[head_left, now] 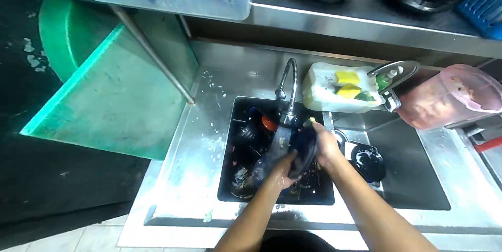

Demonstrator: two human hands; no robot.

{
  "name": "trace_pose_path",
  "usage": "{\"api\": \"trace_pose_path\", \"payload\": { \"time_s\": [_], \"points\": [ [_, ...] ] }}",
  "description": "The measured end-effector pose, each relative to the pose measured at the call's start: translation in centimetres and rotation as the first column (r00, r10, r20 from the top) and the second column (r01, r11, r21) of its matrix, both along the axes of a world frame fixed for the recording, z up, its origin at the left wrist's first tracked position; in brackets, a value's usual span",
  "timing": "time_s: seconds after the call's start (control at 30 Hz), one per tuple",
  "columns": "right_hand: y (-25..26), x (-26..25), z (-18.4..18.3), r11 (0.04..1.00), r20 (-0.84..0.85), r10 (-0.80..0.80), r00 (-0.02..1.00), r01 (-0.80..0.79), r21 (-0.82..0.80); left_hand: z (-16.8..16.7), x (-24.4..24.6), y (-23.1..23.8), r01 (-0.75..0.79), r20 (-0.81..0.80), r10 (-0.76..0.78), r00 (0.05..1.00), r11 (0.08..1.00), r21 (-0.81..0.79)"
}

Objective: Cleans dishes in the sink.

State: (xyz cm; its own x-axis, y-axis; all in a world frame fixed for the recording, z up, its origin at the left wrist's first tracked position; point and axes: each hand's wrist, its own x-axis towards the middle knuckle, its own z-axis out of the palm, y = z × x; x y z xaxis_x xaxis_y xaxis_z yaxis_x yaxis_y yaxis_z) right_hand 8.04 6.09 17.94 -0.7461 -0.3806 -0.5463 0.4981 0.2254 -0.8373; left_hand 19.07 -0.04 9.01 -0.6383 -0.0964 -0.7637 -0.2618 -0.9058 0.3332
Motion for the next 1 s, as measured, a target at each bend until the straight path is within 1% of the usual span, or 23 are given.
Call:
{"api": "trace_pose_path", "payload": {
  "time_s": [0.03,0.07,0.1,0.13,0.17,0.23,0.3,0.37,0.4,0.47,0.5,0.57,0.63,0.67,0.7,0.73,0.8,0.83,0.87,0.9,0.93,0.97,1.0],
  "points": [
    [0.3,-0.2,-0.5,0.997,0.059,-0.021,0.998,0.025,-0.068,0.2,0.0,0.3,0.084,-0.127,-0.085,0.988,0.996,-0.009],
    [0.7,0.4,-1.3,0.987,0.129,-0.049,0.99,0.067,-0.144,0.5,-0.1,0.5,0.127,-0.181,-0.138,0.974,0.989,-0.072],
    [1.4,1.7,-2.2,0.967,0.207,-0.08,0.975,0.126,-0.222,0.5,-0.2,0.6,0.167,-0.15,-0.194,0.969,0.97,-0.176],
    [2.1,3.0,-3.1,0.934,0.303,-0.102,0.947,0.196,-0.299,0.1,-0.4,0.7,0.185,-0.078,-0.212,0.974,0.946,-0.267],
    [2.5,4.1,-4.0,0.894,0.411,-0.122,0.903,0.28,-0.349,-0.6,-0.6,0.8,0.169,-0.012,-0.185,0.983,0.924,-0.343],
    [2.8,5.4,-5.8,0.868,0.554,-0.12,0.824,0.357,-0.344,-1.7,-1.0,0.5,0.103,0.109,-0.058,0.992,0.87,-0.482],
    [2.7,5.8,-6.8,0.901,0.582,-0.056,0.811,0.292,-0.32,-2.3,-1.1,-0.7,0.109,0.204,0.034,0.978,0.754,-0.648],
    [3.0,5.2,-6.3,0.919,0.574,0.025,0.819,0.206,-0.335,-3.0,-0.9,-2.2,0.184,0.297,0.065,0.953,0.652,-0.735],
    [3.2,4.4,-5.7,0.927,0.536,0.063,0.842,0.15,-0.345,-3.4,-1.0,-3.0,0.193,0.307,0.083,0.948,0.616,-0.764],
    [4.1,3.1,-4.3,0.962,0.362,0.111,0.925,-0.009,-0.272,-4.4,-0.9,-3.8,0.184,0.266,0.08,0.961,0.535,-0.824],
    [4.7,2.5,-3.9,0.975,0.263,0.128,0.956,-0.073,-0.208,-4.6,-0.9,-3.7,0.184,0.236,0.039,0.971,0.506,-0.843],
    [6.0,0.9,-3.7,0.988,0.166,0.133,0.977,-0.117,-0.1,-4.5,-0.9,-3.1,0.204,0.189,-0.082,0.979,0.514,-0.833],
    [7.9,-0.6,-4.1,0.996,0.128,0.082,0.988,-0.077,-0.049,-4.5,-0.5,-2.8,0.232,0.157,-0.18,0.971,0.55,-0.803],
    [9.3,-1.3,-4.5,0.999,0.105,0.028,0.994,-0.024,-0.04,-4.3,-0.1,-3.1,0.271,0.163,-0.24,0.957,0.536,-0.8],
    [11.0,-2.2,-5.0,0.998,0.08,-0.057,0.995,0.06,-0.034,-4.3,0.6,-3.5,0.329,0.21,-0.286,0.935,0.474,-0.817],
    [12.7,-3.0,-5.6,0.984,0.064,-0.175,0.982,0.177,-0.033,-4.4,1.6,-4.2,0.405,0.3,-0.306,0.904,0.38,-0.831],
    [16.6,-4.8,-7.7,0.892,0.072,-0.446,0.892,0.449,-0.046,-5.4,4.3,-5.5,0.565,0.519,-0.241,0.82,0.205,-0.799],
    [18.4,-5.5,-9.2,0.814,0.109,-0.57,0.815,0.577,-0.058,-6.2,5.8,-5.7,0.636,0.615,-0.166,0.771,0.152,-0.757],
    [20.0,-6.1,-10.8,0.713,0.167,-0.682,0.712,0.698,-0.069,-6.9,7.1,-5.8,0.695,0.689,-0.091,0.719,0.121,-0.709],
    [21.2,-6.5,-12.4,0.601,0.236,-0.765,0.6,0.796,-0.073,-7.6,8.0,-5.8,0.744,0.744,-0.047,0.666,0.118,-0.658],
    [22.2,-6.7,-14.0,0.495,0.305,-0.815,0.493,0.866,-0.076,-8.1,8.7,-5.6,0.783,0.786,-0.039,0.617,0.13,-0.608],
    [22.9,-6.7,-15.4,0.395,0.361,-0.845,0.394,0.916,-0.074,-8.6,9.0,-5.4,0.808,0.81,-0.063,0.583,0.149,-0.57],
    [23.4,-6.8,-16.6,0.311,0.396,-0.862,0.316,0.947,-0.077,-9.1,9.1,-5.1,0.815,0.811,-0.106,0.575,0.169,-0.555]
  ]
}}
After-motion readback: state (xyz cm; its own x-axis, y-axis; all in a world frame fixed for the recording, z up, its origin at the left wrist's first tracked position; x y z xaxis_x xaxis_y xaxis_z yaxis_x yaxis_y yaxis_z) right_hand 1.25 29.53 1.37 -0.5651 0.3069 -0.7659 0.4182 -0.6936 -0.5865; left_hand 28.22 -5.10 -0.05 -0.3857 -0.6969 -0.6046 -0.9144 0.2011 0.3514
